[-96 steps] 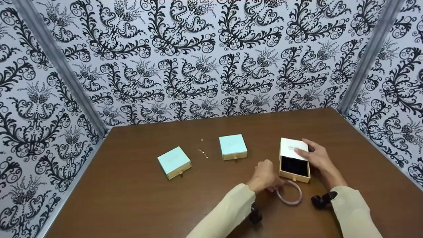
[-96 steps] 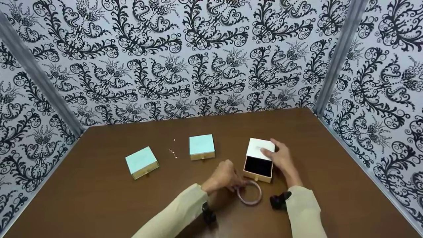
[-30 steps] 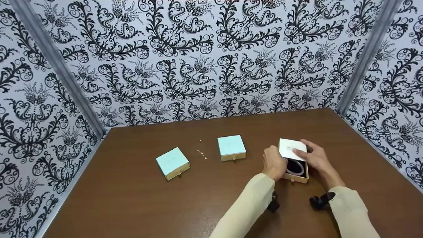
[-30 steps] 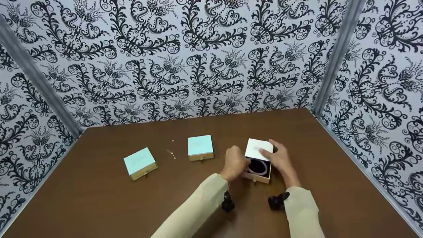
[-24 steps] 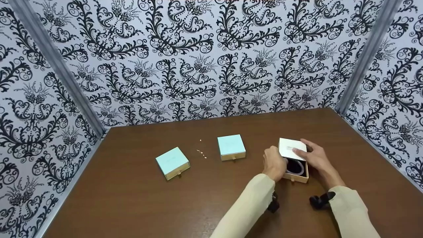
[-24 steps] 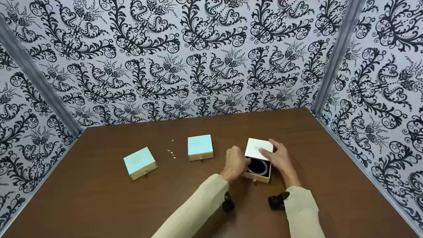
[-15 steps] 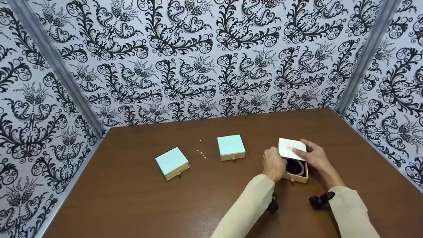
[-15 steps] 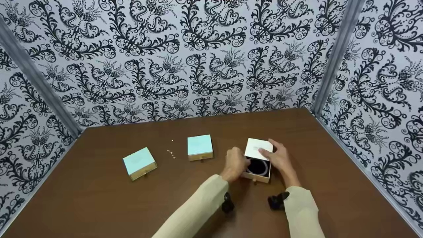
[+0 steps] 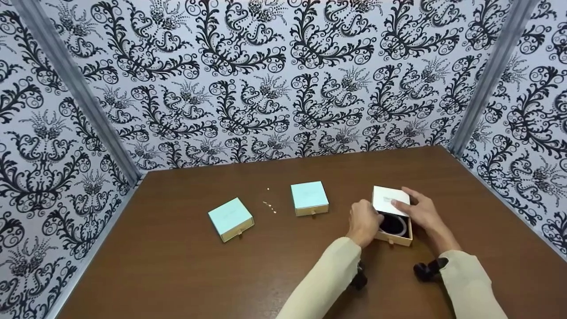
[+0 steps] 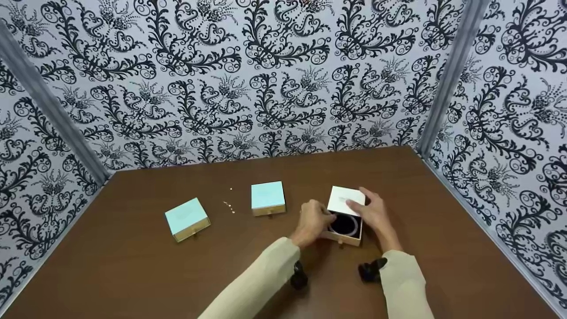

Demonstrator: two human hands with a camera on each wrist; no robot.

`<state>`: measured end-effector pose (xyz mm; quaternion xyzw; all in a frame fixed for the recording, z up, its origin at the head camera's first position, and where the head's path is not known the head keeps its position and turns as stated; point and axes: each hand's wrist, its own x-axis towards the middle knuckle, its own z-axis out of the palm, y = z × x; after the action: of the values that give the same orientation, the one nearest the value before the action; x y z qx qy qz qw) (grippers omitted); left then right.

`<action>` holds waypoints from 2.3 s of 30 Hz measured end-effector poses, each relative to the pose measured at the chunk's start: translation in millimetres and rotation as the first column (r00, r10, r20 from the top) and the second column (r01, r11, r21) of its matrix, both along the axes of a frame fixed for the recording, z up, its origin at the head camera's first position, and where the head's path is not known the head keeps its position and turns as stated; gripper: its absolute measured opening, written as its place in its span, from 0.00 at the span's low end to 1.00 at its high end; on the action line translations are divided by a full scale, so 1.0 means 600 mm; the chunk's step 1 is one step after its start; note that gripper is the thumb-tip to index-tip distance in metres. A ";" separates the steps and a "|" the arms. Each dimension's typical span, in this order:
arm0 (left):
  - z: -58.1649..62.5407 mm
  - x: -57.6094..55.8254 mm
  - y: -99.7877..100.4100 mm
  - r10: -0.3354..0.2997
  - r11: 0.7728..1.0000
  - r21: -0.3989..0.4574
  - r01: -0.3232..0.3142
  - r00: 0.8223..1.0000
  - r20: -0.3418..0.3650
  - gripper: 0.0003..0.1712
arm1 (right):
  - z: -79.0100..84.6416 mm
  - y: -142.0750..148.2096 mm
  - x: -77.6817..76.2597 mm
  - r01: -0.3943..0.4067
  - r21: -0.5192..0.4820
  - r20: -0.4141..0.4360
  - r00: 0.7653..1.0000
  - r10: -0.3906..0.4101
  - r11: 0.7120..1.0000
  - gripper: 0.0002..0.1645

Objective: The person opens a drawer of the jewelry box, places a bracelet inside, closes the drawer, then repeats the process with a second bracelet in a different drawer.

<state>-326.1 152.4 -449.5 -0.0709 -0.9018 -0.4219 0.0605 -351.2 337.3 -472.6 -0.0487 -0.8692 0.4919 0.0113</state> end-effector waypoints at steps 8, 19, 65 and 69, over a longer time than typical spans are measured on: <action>0.003 0.013 -0.010 -0.016 1.000 -0.005 0.016 0.999 -0.036 0.10 | 0.003 -0.002 0.000 0.004 -0.001 -0.014 1.000 -0.004 1.000 0.49; -0.001 0.050 -0.020 0.006 0.999 0.045 -0.009 0.998 0.059 0.23 | 0.002 0.003 0.002 -0.007 0.011 0.013 1.000 0.007 1.000 0.51; -0.032 0.073 0.008 -0.032 0.880 0.455 -0.139 0.937 0.347 0.15 | -0.003 -0.001 -0.002 0.007 -0.009 -0.007 1.000 -0.008 1.000 0.49; -0.033 0.071 0.011 -0.020 0.863 0.476 -0.168 0.931 0.365 0.14 | -0.001 -0.001 -0.002 0.007 -0.005 -0.012 1.000 -0.007 1.000 0.49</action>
<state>-283.2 159.0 -469.2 0.0603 -0.7596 -0.6436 -0.0717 -352.5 336.7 -473.2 -0.0491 -0.8677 0.4944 0.0181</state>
